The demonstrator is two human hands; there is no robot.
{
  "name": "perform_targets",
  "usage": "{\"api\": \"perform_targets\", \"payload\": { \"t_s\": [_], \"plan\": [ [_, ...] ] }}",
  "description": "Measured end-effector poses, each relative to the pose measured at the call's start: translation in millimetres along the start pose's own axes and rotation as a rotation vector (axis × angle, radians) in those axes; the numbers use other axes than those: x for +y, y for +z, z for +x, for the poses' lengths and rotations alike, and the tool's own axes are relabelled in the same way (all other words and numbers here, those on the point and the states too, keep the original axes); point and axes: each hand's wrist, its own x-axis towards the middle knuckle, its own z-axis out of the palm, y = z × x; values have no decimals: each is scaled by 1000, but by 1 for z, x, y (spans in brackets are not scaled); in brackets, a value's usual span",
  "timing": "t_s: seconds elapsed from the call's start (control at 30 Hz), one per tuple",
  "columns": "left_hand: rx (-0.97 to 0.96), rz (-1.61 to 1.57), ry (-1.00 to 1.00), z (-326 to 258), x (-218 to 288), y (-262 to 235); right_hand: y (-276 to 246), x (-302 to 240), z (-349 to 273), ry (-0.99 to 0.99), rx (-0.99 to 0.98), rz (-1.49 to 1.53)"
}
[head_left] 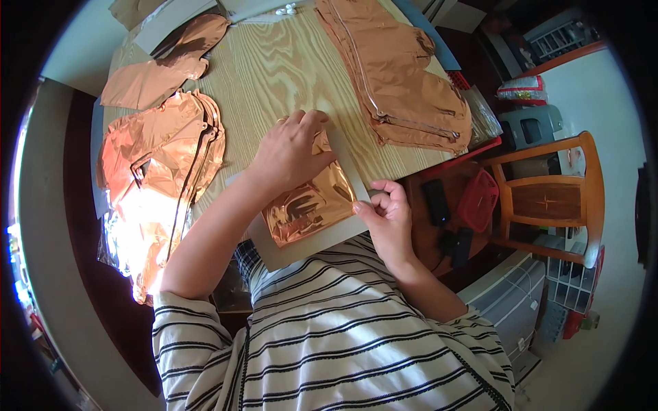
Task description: Folding metallic foil balloons and inserting them into plastic retail sleeves with card backings.
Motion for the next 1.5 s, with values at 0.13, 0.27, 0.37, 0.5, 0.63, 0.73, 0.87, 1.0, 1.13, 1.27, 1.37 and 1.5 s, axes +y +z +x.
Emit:
{"api": "perform_targets", "payload": {
  "t_s": [0.13, 0.27, 0.37, 0.5, 0.63, 0.73, 0.87, 1.0, 1.13, 1.27, 1.37, 1.5],
  "plan": [
    [-6, -96, -34, -1, -4, 4, -3, 5, -6, 128, -33, 119],
    [-87, -86, -93, -5, 4, -1, -9, 1, -10, 346, -176, 246],
    [-91, -115, -78, -8, 2, 0, -15, 4, -11, 341, -257, 186],
    [-132, -359, -93, -12, -4, -7, -21, 0, -14, 213, -266, 50],
    [-216, -546, -213, -14, -3, -26, -23, 0, -15, 110, -213, 19],
    [-215, -670, -285, -14, -8, -23, -23, 0, -15, 70, -195, -53],
    [-283, -594, -357, -9, 3, -37, -21, -2, -20, 63, -164, -58],
    [-321, -479, -338, -6, -1, -34, -20, -7, -24, 71, -163, -53],
    [-240, -240, -184, -11, 19, -30, -19, -4, -23, 52, -179, -49],
    [-394, -224, -287, -1, 36, -38, -18, -4, -24, 21, -174, -62],
    [-286, -485, -324, 6, 11, -28, -19, -5, -25, 8, -173, -70],
    [-287, -596, -424, 8, 7, -25, -19, -8, -26, 2, -178, -58]
  ]
}}
